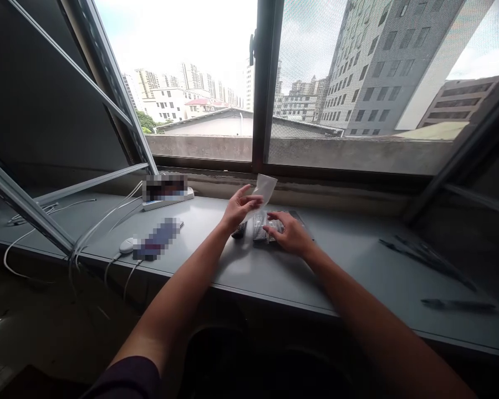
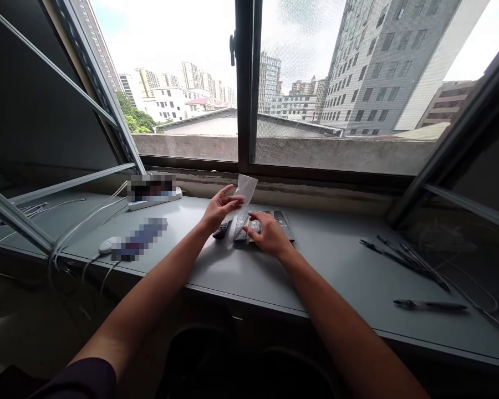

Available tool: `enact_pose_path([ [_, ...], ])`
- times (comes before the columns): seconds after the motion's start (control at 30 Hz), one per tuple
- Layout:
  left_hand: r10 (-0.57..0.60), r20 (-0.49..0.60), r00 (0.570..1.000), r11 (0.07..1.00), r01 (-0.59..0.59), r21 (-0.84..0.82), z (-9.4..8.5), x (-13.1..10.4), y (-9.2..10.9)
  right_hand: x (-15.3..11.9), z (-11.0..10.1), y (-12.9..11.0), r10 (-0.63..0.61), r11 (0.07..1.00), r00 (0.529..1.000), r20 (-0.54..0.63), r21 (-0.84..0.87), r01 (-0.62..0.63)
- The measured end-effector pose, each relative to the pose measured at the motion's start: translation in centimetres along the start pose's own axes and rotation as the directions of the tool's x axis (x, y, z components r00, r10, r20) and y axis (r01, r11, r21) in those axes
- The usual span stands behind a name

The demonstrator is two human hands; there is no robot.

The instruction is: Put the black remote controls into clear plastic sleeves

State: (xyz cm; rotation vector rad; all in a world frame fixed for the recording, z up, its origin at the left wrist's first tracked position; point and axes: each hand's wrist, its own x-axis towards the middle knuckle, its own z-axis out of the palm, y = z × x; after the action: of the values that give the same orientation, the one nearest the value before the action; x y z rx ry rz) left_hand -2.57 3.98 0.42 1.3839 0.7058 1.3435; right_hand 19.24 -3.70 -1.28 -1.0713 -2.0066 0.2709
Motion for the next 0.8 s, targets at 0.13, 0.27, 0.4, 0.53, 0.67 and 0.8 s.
enact_pose_path([
  [0.13,-0.12,0.225,0.967,0.964,0.167,-0.205,0.9,-0.9,0.7,0.1,-0.2,-0.2,0.029,0.995,1.0,-0.009,0.092,-0.028],
  [0.27,-0.111,0.233,0.966,0.943,0.176,-0.282,0.9,-1.1,0.8,0.3,-0.4,-0.5,0.021,0.975,0.998,0.053,0.218,-0.032],
  [0.4,-0.069,0.085,0.994,0.944,0.092,-0.318,0.0,-0.4,0.4,0.5,-0.4,-0.2,0.179,0.927,0.984,-0.018,0.339,-0.162],
  [0.53,-0.1,-0.049,0.994,0.971,0.087,-0.224,-0.5,0.0,0.8,0.6,-0.7,-0.4,0.275,0.876,0.953,-0.125,0.441,-0.195],
  [0.67,-0.16,-0.028,0.987,0.982,0.156,-0.111,0.0,-0.4,1.7,0.5,-1.4,-1.3,0.225,0.917,0.937,-0.266,0.384,-0.111],
  [0.8,-0.222,0.164,0.961,0.959,0.246,-0.14,0.8,-1.2,2.1,0.3,-1.7,-2.1,0.028,0.983,0.947,-0.321,0.182,0.032],
])
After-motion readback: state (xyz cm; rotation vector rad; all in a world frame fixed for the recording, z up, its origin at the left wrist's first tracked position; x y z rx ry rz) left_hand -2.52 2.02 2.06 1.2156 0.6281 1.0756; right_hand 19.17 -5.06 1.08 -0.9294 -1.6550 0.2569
